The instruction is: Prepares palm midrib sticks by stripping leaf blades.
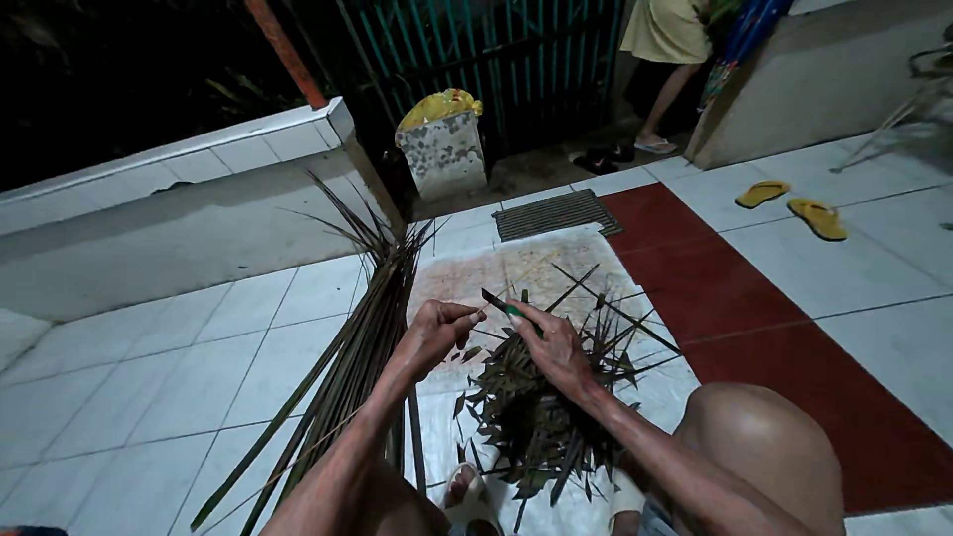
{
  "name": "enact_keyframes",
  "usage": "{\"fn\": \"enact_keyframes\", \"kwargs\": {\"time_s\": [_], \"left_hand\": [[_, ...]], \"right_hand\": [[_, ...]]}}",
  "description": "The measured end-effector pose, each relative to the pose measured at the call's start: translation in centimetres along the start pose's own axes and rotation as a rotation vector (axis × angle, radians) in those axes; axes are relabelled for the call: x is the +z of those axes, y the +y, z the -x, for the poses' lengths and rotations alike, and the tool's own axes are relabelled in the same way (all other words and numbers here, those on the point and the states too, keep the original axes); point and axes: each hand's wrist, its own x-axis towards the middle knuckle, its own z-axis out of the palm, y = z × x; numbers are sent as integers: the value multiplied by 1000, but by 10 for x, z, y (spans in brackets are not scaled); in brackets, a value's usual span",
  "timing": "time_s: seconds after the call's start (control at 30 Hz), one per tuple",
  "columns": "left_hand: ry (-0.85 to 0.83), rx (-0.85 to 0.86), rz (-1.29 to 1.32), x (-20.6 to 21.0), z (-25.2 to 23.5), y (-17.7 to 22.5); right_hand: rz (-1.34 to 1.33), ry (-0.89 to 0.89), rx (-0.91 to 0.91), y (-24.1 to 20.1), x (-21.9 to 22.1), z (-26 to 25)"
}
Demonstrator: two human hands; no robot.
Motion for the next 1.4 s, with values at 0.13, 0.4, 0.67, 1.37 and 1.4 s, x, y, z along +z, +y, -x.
{"fn": "enact_keyframes", "kwargs": {"time_s": [0.13, 0.4, 0.67, 1.37, 1.4], "left_hand": [[-23, -3, 29, -2, 3, -2], [-23, -21, 39, -9, 8, -9], [135, 51, -445, -5, 7, -11], [116, 91, -504, 5, 4, -8], [112, 89, -490, 4, 5, -8]], "right_hand": [[-6, 79, 2, 6, -1, -4], [-16, 274, 237, 38, -37, -33], [-21, 51, 78, 22, -15, -9], [-10, -27, 109, 27, -10, -17], [-16, -14, 123, 31, -11, -20]]}}
